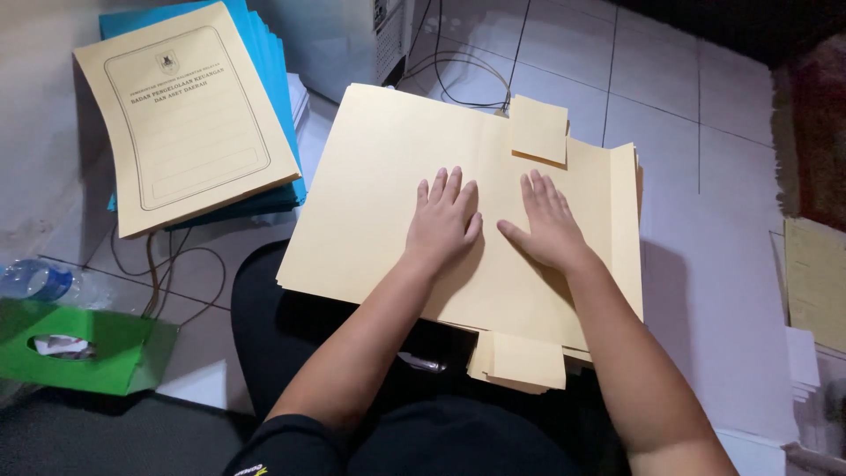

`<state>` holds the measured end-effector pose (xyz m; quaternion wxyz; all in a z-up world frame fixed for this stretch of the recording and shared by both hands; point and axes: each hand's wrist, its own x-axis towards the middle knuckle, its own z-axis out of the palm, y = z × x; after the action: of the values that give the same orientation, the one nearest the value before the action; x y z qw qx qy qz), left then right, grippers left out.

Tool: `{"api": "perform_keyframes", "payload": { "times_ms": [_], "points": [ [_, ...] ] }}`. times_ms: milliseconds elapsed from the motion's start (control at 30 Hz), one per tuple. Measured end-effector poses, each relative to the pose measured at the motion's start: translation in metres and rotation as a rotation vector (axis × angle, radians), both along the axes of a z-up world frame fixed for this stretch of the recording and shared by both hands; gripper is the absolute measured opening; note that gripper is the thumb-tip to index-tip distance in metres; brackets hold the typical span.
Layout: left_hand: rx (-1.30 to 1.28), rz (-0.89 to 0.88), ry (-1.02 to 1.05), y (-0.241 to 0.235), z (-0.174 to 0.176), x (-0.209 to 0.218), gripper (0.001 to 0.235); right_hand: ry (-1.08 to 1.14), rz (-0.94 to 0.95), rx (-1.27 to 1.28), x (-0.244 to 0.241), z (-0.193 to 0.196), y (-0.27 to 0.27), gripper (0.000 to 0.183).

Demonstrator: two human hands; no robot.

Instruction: Pressing and smoothing out paper folders to ensure they are flat and properly stacked.

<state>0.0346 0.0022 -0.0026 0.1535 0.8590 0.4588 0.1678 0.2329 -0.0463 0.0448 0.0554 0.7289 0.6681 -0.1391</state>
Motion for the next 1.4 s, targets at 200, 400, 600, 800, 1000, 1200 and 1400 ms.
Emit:
{"api": "perform_keyframes", "payload": {
  "times_ms": [200,400,600,800,1000,1200,1400],
  "points": [
    [-0.01,0.003,-0.044,0.003,0.004,-0.001,0.056,0.036,-0.122,0.11,0.0,-0.014,0.084,0.092],
    [0.017,0.02,-0.112,0.002,0.007,0.0,0.053,-0.038,-0.207,0.219,0.021,-0.039,0.137,0.082],
    [0.04,0.022,-0.113,0.006,0.001,0.003,0.052,0.053,-0.08,0.329,0.077,-0.075,0.164,0.055],
    [-0.025,0.017,-0.101,0.004,0.006,0.001,0.054,0.051,-0.248,0.284,0.048,-0.03,0.132,0.07],
    [-0.036,0.031,-0.086,0.004,0.0,0.003,0.055,0.009,-0.542,0.246,0.089,-0.034,0.088,0.08],
    [-0.035,0.131,-0.104,0.001,0.011,0.002,0.058,-0.067,-0.579,0.199,0.111,-0.053,0.02,0.082],
    [0.059,0.186,-0.078,0.001,0.002,0.005,0.061,-0.115,-0.444,0.308,0.055,-0.039,-0.06,0.079]
  ]
}}
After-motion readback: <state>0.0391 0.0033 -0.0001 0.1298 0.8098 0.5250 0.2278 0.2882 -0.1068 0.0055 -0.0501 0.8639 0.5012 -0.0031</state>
